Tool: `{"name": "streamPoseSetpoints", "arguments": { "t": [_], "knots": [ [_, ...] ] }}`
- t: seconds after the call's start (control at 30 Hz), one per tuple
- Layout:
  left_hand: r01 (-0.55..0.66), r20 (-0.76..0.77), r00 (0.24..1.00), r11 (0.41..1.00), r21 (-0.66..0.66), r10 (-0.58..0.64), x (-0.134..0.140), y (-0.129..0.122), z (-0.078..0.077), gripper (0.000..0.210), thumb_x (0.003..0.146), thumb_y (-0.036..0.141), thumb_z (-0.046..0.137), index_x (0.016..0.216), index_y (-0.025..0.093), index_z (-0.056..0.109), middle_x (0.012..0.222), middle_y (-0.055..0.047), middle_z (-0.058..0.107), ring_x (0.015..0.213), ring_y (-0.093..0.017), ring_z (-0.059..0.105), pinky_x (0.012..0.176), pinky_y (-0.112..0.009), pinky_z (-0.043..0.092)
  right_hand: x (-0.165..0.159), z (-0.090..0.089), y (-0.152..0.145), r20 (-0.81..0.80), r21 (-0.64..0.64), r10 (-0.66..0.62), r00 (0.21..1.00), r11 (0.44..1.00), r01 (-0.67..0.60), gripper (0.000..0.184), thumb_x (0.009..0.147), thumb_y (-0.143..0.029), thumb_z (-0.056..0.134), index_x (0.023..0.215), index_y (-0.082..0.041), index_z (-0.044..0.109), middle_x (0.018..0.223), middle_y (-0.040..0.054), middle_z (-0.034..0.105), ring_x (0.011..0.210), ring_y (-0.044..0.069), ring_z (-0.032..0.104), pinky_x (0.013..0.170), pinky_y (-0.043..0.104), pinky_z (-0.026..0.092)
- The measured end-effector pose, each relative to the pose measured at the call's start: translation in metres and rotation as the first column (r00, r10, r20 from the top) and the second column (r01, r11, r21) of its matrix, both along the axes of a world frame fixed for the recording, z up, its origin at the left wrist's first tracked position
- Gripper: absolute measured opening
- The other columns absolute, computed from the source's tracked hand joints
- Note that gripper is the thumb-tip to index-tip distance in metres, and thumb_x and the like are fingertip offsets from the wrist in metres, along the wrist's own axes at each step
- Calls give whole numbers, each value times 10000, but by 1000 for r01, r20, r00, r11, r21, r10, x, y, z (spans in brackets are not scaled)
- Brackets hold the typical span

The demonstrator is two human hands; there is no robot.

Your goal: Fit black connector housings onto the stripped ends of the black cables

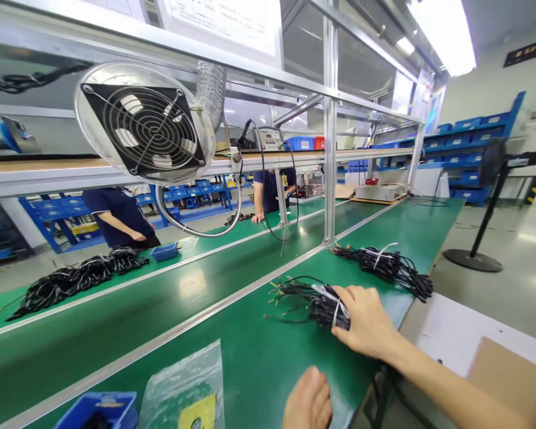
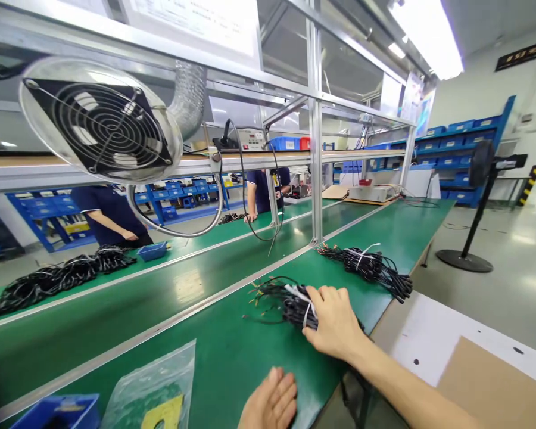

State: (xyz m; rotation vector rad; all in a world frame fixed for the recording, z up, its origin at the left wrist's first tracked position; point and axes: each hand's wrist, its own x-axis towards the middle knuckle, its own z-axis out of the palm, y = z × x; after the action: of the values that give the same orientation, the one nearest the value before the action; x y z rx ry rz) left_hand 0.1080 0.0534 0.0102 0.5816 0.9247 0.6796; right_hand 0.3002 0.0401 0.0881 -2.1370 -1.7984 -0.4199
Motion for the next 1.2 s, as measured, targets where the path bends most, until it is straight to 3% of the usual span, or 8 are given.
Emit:
{"name": "streamPoseSetpoints", "arguments": {
  "t": [0.17,0.33,0.5,0.63,0.77,0.9,1.07,1.2],
  "knots": [
    [-76,251,964,995,-62,89,17,31,39,424,874,373,647,1208,115,598,1184,-188,715,1211,-323,620,1024,-438,484,-43,-9,-49,-11,-77,192,981,978,-192,775,615,-390,737,1311,-132,516,1100,154,592,966,320,523,887,481,370],
    [-86,191,976,993,-87,101,16,31,38,165,858,257,677,778,112,667,792,-129,779,820,-310,757,802,-430,594,-17,5,-44,-363,-283,241,900,892,-353,1009,464,-541,834,1345,-188,492,1182,125,582,1063,325,545,942,472,412],
    [-89,220,969,991,-100,109,13,25,40,231,856,275,657,674,133,652,672,-103,754,755,-300,754,770,-429,604,2,5,-35,-603,-357,203,772,796,-488,774,541,-450,811,1241,-215,581,1093,31,665,943,224,641,813,302,507],
    [-113,355,924,989,-98,141,4,35,59,263,894,303,570,714,140,669,714,-115,756,841,-296,747,841,-428,582,-10,18,-46,-380,-262,412,829,811,-523,848,517,-293,770,1313,-140,521,1102,95,627,976,261,593,899,381,486],
    [-344,376,871,939,4,317,-12,56,75,106,836,127,589,825,147,693,770,-50,753,744,-178,720,806,-307,567,-8,40,-40,-106,-173,612,783,764,-621,828,571,-178,627,1378,-136,451,1252,146,565,1108,293,534,965,446,429],
    [-495,275,829,868,-47,487,-36,67,61,79,780,61,630,745,125,660,640,-29,693,589,-152,655,643,-277,529,5,25,-4,-81,-182,700,710,690,-701,833,572,-119,551,1394,-189,441,1337,119,541,1214,286,500,1016,458,401],
    [-549,174,808,827,-124,562,-60,54,37,102,771,144,639,672,140,613,559,-5,637,514,-152,583,640,-334,490,24,-13,39,-296,-288,677,674,609,-739,777,637,-139,538,1405,-185,426,1383,122,523,1296,278,471,1093,470,385],
    [-557,187,807,827,-77,561,-77,40,40,76,716,204,701,724,149,649,651,-8,684,611,-149,599,690,-294,451,25,-10,44,-261,-314,685,680,606,-731,764,662,-218,606,1407,-234,438,1379,113,531,1310,325,459,1083,530,380]
  ]
}}
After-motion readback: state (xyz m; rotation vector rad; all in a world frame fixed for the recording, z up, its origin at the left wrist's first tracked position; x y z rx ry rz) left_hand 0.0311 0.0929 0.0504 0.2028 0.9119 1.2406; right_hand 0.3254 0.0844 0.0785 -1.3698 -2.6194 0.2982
